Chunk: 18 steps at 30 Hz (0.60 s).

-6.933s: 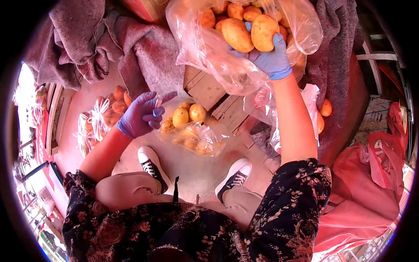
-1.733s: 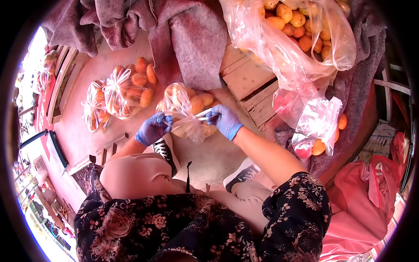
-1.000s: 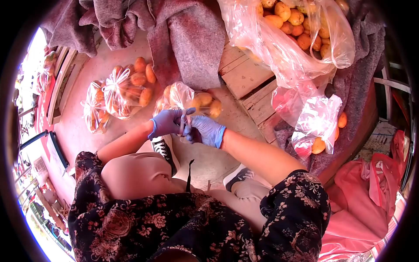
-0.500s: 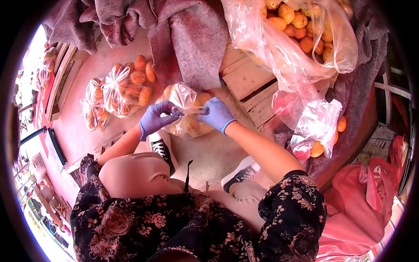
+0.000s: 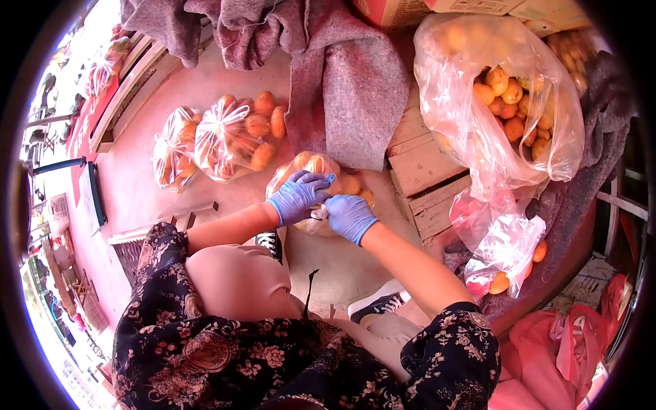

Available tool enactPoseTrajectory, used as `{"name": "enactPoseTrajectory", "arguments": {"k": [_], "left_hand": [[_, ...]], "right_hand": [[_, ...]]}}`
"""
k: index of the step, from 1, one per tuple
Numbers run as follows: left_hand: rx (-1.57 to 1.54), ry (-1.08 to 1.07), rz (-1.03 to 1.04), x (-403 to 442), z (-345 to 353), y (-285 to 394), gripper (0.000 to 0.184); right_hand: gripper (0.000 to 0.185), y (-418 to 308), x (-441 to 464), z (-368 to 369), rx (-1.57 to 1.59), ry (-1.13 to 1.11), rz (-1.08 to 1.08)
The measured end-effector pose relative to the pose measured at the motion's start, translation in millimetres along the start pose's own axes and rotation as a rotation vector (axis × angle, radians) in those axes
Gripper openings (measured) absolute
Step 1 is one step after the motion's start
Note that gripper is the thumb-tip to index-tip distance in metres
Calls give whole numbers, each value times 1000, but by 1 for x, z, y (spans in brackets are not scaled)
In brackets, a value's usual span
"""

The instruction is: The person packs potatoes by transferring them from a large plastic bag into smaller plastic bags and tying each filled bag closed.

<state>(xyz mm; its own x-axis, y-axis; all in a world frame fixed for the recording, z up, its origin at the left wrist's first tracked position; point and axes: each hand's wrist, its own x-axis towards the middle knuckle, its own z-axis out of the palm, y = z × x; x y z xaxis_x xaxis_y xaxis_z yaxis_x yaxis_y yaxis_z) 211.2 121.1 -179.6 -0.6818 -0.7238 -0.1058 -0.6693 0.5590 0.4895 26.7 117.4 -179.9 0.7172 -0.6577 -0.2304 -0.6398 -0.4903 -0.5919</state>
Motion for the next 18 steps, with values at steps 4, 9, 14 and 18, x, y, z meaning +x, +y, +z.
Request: {"name": "enactPoseTrajectory", "arguments": {"k": [4, 9, 14, 18], "left_hand": [[48, -86, 36, -5, -4, -26, 20], [-223, 553, 8, -47, -92, -32, 18], [-208, 686, -58, -87, -196, -74, 20], [-33, 698, -224, -104, -261, -138, 18]], "right_hand": [[13, -19, 16, -21, 39, 86, -128], [9, -83, 70, -76, 139, 129, -244], [10, -154, 160, -143, 61, 218, -450], [17, -189, 247, -172, 28, 299, -496]]}}
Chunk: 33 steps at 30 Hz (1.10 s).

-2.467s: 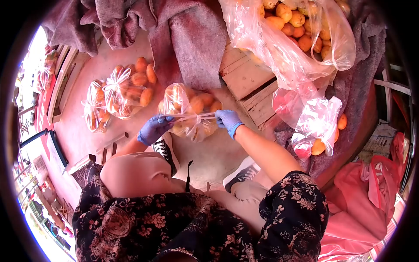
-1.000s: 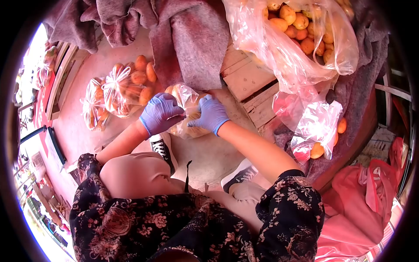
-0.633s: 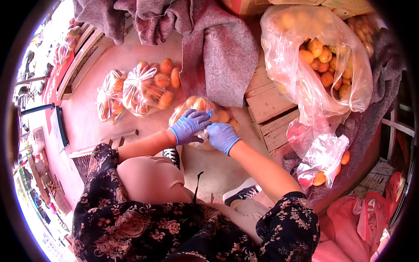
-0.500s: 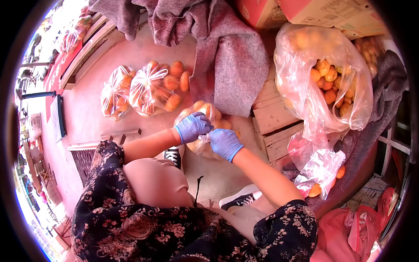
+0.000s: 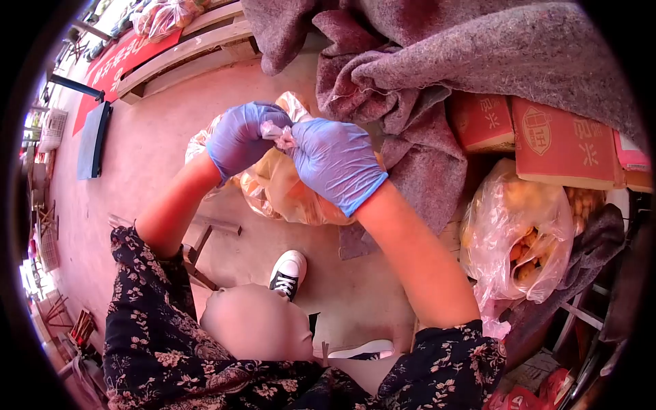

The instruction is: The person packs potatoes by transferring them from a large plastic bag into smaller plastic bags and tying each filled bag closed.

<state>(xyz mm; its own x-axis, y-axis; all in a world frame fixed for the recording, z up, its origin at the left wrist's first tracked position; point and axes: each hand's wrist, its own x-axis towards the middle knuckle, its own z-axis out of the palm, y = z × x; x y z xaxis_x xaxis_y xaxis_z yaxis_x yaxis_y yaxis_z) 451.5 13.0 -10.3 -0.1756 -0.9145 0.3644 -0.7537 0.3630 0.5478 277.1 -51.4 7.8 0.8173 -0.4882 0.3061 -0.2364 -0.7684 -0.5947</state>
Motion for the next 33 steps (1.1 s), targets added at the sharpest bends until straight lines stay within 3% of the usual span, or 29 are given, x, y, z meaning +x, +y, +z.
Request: {"name": "enactPoseTrajectory", "arguments": {"k": [6, 10, 12, 15, 18, 22, 24, 26, 28, 29, 31, 32, 33], "left_hand": [[245, 23, -106, 15, -7, -120, 9], [276, -59, -434, 8, 12, -151, 12], [346, -110, -339, -2, 40, -187, 12], [241, -16, -392, -12, 72, -199, 11], [284, -56, -436, -14, 94, -187, 12], [381, -264, -519, -16, 112, -183, 23], [415, -227, -493, -15, 121, -183, 28], [467, -217, -441, -10, 121, -166, 30], [558, -449, -517, 4, 116, -132, 35], [650, -375, -448, 1, 127, -124, 37], [667, -495, -402, 19, 136, -75, 37], [668, -624, -309, 32, 139, -43, 38], [607, -606, -203, 33, 154, -24, 34]], "right_hand": [[12, 58, 86, 78, -272, -37, 72], [14, 98, 98, 140, -225, -31, 203], [14, 105, 94, 160, -188, -58, 294], [15, 117, 83, 179, -188, -58, 418], [26, 128, 69, 190, -111, -230, 602], [48, 130, 37, 192, -32, -378, 559], [57, 129, 15, 190, 3, -359, 516], [56, 121, 1, 175, 58, -279, 516], [50, 113, -19, 151, 54, -208, 487], [48, 99, -28, 125, 94, -213, 496], [45, 92, -58, 94, 82, -139, 446], [38, 87, -75, 73, 127, -134, 422], [34, 81, -95, 51, 132, -137, 461]]}}
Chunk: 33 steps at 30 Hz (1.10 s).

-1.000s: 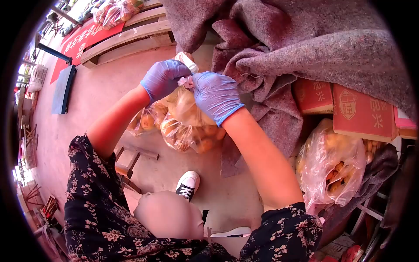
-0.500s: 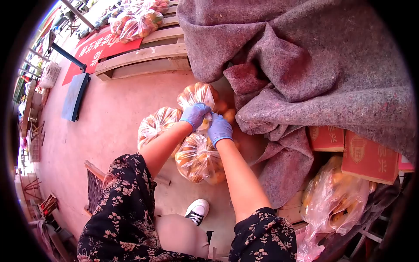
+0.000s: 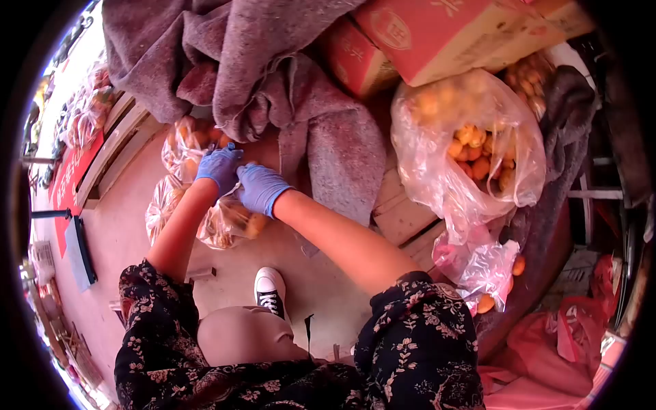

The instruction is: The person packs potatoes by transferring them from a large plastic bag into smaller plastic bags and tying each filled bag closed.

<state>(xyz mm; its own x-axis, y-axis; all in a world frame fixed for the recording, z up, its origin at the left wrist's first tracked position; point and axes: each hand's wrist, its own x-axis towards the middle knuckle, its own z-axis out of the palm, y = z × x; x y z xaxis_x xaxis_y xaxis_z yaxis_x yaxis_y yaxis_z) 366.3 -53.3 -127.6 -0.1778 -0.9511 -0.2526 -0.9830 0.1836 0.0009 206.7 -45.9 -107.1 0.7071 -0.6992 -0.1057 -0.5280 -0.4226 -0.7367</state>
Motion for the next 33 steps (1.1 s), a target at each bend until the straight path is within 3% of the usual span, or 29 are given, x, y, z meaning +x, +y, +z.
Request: {"name": "enactPoseTrajectory", "arguments": {"k": [2, 3, 4, 5, 7, 11, 13, 15, 17, 19, 21, 25, 27, 29, 30, 33], "left_hand": [[-101, 141, 288, -9, -38, 66, 32], [-160, -23, 343, -8, -62, 101, 33], [-219, 20, 468, -12, -75, 132, 36], [-218, -112, 498, -14, -97, 168, 37], [-293, -108, 706, -16, -104, 226, 37], [-242, -294, 1093, -28, -138, 346, 40], [-193, -299, 1225, -28, -133, 397, 39], [-127, -402, 1202, -22, -128, 445, 41], [-143, -571, 1087, -11, -113, 488, 45], [-385, -604, 949, 5, -62, 512, 47], [-445, -577, 797, 5, -25, 519, 48], [-850, -683, 598, -3, 22, 510, 51], [-848, -765, 456, 3, 23, 511, 50], [-1028, -940, 275, 2, -1, 513, 50], [-1042, -752, 334, -1, -3, 517, 52], [-1048, -547, 517, -1, 8, 527, 57]], "right_hand": [[31, 7, -56, -46, 14, -10, 42], [29, 20, -87, -61, 30, 47, -1], [29, 31, -122, -79, -15, 49, 32], [29, 35, -155, -96, -47, 32, 63], [26, 41, -233, -125, -111, 70, 153], [22, 51, -367, -141, -101, 168, 344], [22, 72, -416, -134, -380, 216, 349], [24, 89, -456, -139, -537, 475, 470], [31, 117, -486, -136, -831, 871, 579], [37, 145, -516, -135, -880, 793, 872], [39, 170, -552, -141, -713, 524, 1114], [18, 194, -601, -159, -343, 1410, 813], [23, 178, -613, -179, 373, 1716, 630], [30, 163, -616, -197, 529, 1907, 426], [29, 155, -615, -203, 554, 1905, 324], [32, 158, -614, -205, 652, 1845, 257]]}}
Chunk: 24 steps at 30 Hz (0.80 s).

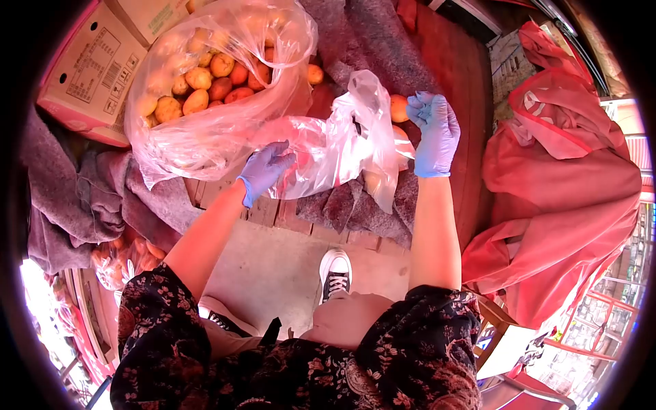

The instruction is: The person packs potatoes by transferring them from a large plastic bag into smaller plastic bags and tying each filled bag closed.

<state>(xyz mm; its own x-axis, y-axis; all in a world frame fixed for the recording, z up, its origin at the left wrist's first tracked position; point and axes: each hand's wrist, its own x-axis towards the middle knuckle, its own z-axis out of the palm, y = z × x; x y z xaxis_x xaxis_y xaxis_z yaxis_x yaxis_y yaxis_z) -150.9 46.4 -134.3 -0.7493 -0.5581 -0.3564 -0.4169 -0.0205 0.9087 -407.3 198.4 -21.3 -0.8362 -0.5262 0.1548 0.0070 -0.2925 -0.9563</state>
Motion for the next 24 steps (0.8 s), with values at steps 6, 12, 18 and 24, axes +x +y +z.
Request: {"name": "enactPoseTrajectory", "arguments": {"k": [6, 12, 18, 24], "left_hand": [[-140, -154, 55, -9, 30, 12, 62], [538, -254, 374, -37, 29, 30, 74], [455, -319, 261, -20, 23, 9, 76], [207, -1, 428, -12, 15, 24, 64]], "right_hand": [[61, 45, -24, 6, -1442, -430, -437], [25, 22, 7, -1, 216, 52, -159], [24, -60, 2, 52, -239, 73, -247], [33, -28, -79, 111, -998, -1073, 124]]}}
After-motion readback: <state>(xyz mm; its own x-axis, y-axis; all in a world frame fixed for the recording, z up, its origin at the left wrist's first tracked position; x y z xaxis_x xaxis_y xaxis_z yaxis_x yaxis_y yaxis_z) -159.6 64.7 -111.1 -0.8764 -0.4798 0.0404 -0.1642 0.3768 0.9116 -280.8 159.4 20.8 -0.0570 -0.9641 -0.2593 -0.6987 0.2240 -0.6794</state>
